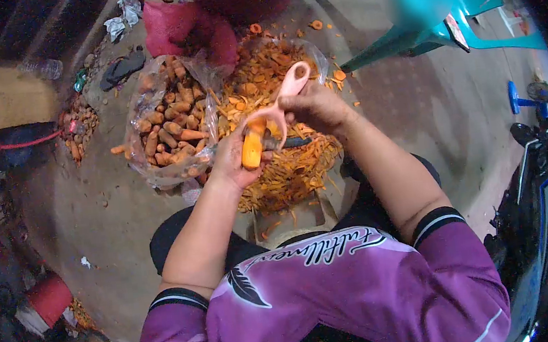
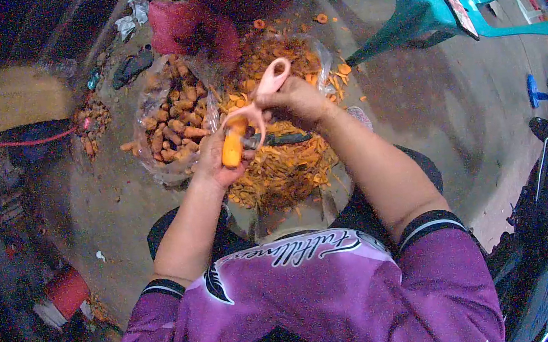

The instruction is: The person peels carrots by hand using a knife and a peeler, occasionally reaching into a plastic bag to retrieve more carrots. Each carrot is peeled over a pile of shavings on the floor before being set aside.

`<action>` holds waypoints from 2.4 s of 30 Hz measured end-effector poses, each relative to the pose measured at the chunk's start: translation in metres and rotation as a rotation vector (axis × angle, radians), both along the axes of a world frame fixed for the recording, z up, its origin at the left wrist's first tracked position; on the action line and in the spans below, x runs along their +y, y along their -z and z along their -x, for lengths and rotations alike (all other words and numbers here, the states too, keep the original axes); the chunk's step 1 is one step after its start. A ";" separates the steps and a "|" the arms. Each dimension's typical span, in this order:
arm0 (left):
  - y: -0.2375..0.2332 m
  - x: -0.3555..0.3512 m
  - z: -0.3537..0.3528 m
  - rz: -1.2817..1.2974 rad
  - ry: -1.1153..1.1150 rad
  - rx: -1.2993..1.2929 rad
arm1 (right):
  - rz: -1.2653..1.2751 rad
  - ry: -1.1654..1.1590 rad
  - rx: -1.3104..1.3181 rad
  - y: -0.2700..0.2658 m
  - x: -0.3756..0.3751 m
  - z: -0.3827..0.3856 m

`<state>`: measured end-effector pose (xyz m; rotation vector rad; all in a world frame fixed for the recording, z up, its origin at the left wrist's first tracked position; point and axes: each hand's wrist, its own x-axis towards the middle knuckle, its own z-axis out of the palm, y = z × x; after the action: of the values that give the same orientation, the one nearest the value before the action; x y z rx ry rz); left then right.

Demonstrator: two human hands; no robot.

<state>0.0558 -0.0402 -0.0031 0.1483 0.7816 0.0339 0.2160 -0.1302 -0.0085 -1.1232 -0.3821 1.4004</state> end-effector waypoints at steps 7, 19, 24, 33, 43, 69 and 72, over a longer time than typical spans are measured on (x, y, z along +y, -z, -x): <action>0.002 0.000 0.001 -0.111 0.040 -0.012 | 0.000 0.111 0.080 -0.002 -0.003 -0.010; 0.000 0.007 0.000 -0.148 0.065 -0.062 | -0.023 -0.003 -0.053 -0.011 0.002 0.001; 0.007 0.003 0.006 -0.096 0.107 -0.137 | 0.127 0.285 -0.042 0.021 -0.002 -0.032; 0.010 0.029 0.026 -0.225 0.004 -0.059 | 0.337 0.419 0.229 0.066 0.009 -0.002; -0.007 0.044 0.065 -0.503 0.033 0.061 | 0.485 -0.818 -1.705 0.229 -0.003 0.084; -0.044 0.004 0.023 -1.040 0.465 -0.266 | 0.342 -0.228 -0.666 -0.051 -0.038 0.027; -0.036 -0.003 0.013 -1.073 0.452 -0.223 | 0.284 -0.251 -0.865 -0.061 -0.031 0.027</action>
<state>0.0427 -0.0437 0.0328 1.3121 0.4230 0.0376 0.1887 -0.1611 0.0527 -1.9551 -0.9831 1.1322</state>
